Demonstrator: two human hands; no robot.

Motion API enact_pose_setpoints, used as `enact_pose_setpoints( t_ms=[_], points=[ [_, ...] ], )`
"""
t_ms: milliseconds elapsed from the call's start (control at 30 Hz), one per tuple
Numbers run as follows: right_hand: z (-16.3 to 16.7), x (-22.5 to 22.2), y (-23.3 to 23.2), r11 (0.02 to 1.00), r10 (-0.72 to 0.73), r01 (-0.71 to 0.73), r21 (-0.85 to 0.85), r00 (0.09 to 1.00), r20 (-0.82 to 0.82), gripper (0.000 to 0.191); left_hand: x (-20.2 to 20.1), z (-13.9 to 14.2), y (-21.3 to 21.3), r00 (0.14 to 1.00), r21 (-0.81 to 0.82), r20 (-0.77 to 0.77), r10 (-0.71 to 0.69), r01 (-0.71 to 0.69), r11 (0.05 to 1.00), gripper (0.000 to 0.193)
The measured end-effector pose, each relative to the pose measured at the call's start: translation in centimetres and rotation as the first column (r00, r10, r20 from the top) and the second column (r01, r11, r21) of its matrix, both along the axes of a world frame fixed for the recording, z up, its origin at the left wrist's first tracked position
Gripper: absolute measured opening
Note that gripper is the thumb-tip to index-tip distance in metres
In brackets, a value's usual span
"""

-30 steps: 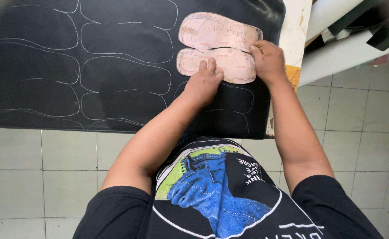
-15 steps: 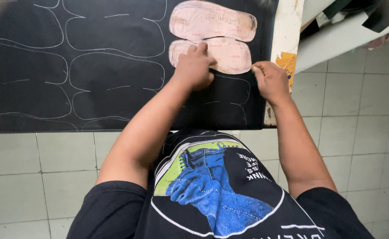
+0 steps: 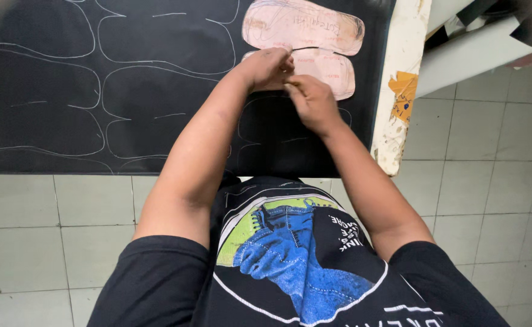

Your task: The person places a shoe insole template on a large sheet of black material and traces its outline with a pencil. They then use scissors to cut out the traced shape from the material and roll up the remaining sheet.

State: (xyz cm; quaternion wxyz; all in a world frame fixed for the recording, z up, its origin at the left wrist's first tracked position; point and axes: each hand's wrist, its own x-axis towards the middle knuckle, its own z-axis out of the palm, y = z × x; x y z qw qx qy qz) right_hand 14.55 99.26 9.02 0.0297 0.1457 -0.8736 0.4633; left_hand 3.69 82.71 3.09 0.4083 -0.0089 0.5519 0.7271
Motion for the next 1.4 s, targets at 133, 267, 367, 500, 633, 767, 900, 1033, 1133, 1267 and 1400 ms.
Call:
enact_pose_setpoints(
  t_ms=[133,267,367,500,633,767,900,1033,1133,1267,1400],
  points=[
    [-0.4,-0.4,-2.5,0.985,0.122,-0.112,-0.134,0.991,0.063,0.016,-0.3,0.7,-0.2,0.999,-0.219,-0.036,-0.026,0.018,0.976,0.056],
    [-0.6,-0.2,-2.7,0.966,0.175,-0.139,-0.218,0.972,0.159,0.018,-0.6,0.3,-0.8,0.945,-0.346,-0.297,-0.139,0.030,0.938,0.061],
    [-0.9,-0.2,-2.8,0.966,0.189,-0.152,-0.208,0.966,0.174,0.022,-0.7,-0.2,-1.2,0.727,-0.406,-0.612,-0.310,0.047,0.913,0.058],
    [-1.2,-0.3,-3.6,0.970,0.169,-0.139,-0.200,0.975,0.144,0.020,-0.8,0.1,-1.0,0.975,-0.268,-0.196,-0.103,0.048,0.962,0.058],
    [-1.3,-0.4,-4.3,0.982,0.162,-0.157,-0.110,0.986,0.042,0.022,-0.8,0.7,-1.2,0.989,-0.257,-0.103,-0.102,0.073,0.964,0.056],
    [-1.5,-0.4,-4.2,0.982,0.186,-0.187,0.002,0.976,-0.109,0.022,-0.7,0.5,-1.4,0.985,-0.199,-0.162,-0.067,0.034,0.979,0.055],
    [-1.5,-0.6,-1.6,0.994,-0.061,0.064,-0.085,0.997,0.046,0.014,0.1,-0.1,-1.6,0.502,-0.592,-0.686,-0.526,0.033,0.805,0.042],
    [-1.5,-3.2,2.0,0.937,-0.303,0.318,-0.144,0.946,0.115,0.017,2.5,-0.7,-1.3,0.750,-0.310,-0.647,-0.138,-0.093,0.946,0.026],
    [-1.8,-5.7,2.9,0.950,-0.233,0.247,-0.191,0.968,0.089,0.017,3.3,-0.4,-1.4,0.640,-0.344,-0.749,-0.168,-0.159,0.925,0.028],
    [-2.0,-7.3,2.2,0.950,-0.180,0.228,-0.212,0.959,0.220,0.018,3.6,0.1,-1.7,0.603,-0.356,-0.777,-0.182,-0.181,0.917,0.031],
    [-2.0,-7.6,1.5,0.955,-0.153,0.217,-0.203,0.945,0.289,0.019,3.8,0.2,-1.8,0.605,-0.343,-0.779,-0.164,-0.193,0.919,0.033]
  ],
)
